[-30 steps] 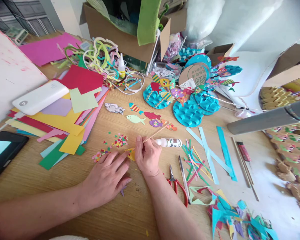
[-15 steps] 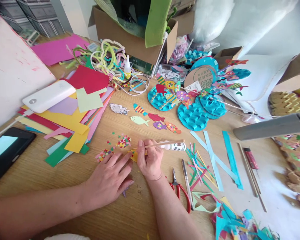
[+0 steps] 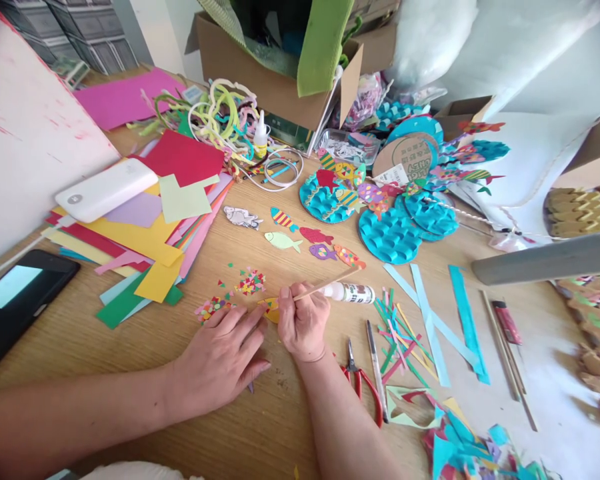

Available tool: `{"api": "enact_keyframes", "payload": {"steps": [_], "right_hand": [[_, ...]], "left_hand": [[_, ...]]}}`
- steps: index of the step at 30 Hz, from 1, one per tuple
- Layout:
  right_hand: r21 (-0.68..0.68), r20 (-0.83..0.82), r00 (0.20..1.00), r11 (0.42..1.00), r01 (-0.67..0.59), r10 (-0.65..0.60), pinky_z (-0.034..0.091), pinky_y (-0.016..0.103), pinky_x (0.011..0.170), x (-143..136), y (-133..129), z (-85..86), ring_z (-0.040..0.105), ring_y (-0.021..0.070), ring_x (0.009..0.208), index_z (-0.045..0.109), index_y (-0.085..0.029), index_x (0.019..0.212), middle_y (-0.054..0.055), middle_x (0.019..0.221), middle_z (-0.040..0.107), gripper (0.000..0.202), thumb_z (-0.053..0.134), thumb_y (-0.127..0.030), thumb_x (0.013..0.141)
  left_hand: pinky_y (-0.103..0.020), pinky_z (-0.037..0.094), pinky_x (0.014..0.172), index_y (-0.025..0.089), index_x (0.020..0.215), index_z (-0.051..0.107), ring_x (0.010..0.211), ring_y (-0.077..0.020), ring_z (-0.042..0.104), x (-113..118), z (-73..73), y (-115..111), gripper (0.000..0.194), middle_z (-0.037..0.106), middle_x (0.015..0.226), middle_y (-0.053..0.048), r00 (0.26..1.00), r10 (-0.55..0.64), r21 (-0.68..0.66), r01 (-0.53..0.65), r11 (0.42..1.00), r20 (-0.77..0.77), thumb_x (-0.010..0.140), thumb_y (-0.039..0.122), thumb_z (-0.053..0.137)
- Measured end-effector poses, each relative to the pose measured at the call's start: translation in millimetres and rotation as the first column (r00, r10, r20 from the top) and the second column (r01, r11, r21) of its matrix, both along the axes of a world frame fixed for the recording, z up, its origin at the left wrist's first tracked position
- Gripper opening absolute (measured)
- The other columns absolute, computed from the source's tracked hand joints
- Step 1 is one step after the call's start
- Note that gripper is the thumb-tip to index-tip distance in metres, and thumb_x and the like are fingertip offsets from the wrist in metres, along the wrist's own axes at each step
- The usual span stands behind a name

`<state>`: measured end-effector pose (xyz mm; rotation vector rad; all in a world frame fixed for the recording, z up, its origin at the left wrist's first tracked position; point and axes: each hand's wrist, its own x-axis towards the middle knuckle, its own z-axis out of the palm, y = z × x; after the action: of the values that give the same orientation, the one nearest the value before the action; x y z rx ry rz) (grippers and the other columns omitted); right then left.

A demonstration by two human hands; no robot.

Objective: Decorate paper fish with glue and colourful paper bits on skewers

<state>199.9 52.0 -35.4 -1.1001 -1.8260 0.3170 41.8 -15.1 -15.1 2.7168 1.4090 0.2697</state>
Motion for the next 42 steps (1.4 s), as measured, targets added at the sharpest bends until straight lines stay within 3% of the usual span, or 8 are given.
{"api": "enact_keyframes", "payload": {"steps": [9, 19, 24, 29, 42], "right_hand": [[-0.005, 0.078, 0.997, 1.0, 0.015, -0.014, 0.033, 0.026, 0.05, -0.2, 1.8, -0.6, 0.044, 0.0101, 0.046, 0.044, -0.021, 0.064, -0.003, 0.052, 0.048, 0.029, 0.047, -0.012, 0.091], [-0.031, 0.052, 0.998, 0.999, 0.042, -0.041, 0.033, 0.026, 0.049, -0.2, 1.7, -1.4, 0.045, 0.0101, 0.044, 0.045, -0.021, 0.062, -0.003, 0.051, 0.05, 0.031, 0.047, -0.016, 0.092], [-0.062, 0.015, 0.992, 0.99, 0.129, -0.129, 0.042, 0.027, 0.056, 1.1, 1.1, -5.5, 0.055, 0.0128, 0.054, 0.055, -0.021, 0.077, -0.001, 0.062, 0.059, 0.02, 0.047, -0.021, 0.095], [-0.124, -0.068, 0.998, 0.992, -0.006, -0.003, 0.048, 0.035, 0.071, -1.0, 3.6, -10.2, 0.061, 0.0167, 0.075, 0.06, -0.022, 0.096, 0.003, 0.085, 0.064, 0.014, 0.046, -0.019, 0.094], [-0.061, 0.0, 0.976, 0.974, -0.218, 0.218, 0.048, 0.037, 0.076, -8.9, 8.7, 9.0, 0.056, 0.0194, 0.087, 0.061, -0.024, 0.101, 0.003, 0.086, 0.068, 0.022, 0.047, -0.01, 0.091]], "left_hand": [[-0.044, 0.035, 0.091, 0.016, 0.105, 0.057, 0.113, -0.0281, 0.048, -0.3, 0.9, 0.9, 0.036, 0.054, 0.133, -0.013, 1.0, 0.001, -0.011, -0.001, 1.0, 0.006, 0.093, 0.047, 0.046], [-0.043, 0.036, 0.091, 0.016, 0.104, 0.058, 0.114, -0.0283, 0.048, -0.9, -0.3, -0.6, 0.036, 0.054, 0.132, -0.013, 1.0, -0.001, -0.017, 0.002, 1.0, 0.012, 0.093, 0.048, 0.046], [-0.044, 0.037, 0.092, 0.016, 0.108, 0.058, 0.112, -0.028, 0.048, -0.7, -2.9, 0.6, 0.038, 0.054, 0.133, -0.013, 1.0, -0.009, -0.007, 0.009, 1.0, 0.007, 0.093, 0.048, 0.045], [-0.045, 0.036, 0.093, 0.014, 0.115, 0.057, 0.116, -0.0289, 0.047, -1.2, -3.5, 0.4, 0.043, 0.053, 0.134, -0.014, 1.0, -0.022, 0.007, 0.023, 1.0, -0.005, 0.093, 0.048, 0.045], [-0.045, 0.036, 0.095, 0.012, 0.118, 0.056, 0.119, -0.0304, 0.046, -1.8, -4.5, 0.6, 0.047, 0.053, 0.134, -0.016, 1.0, -0.024, 0.007, 0.024, 1.0, -0.001, 0.094, 0.049, 0.042]]}}
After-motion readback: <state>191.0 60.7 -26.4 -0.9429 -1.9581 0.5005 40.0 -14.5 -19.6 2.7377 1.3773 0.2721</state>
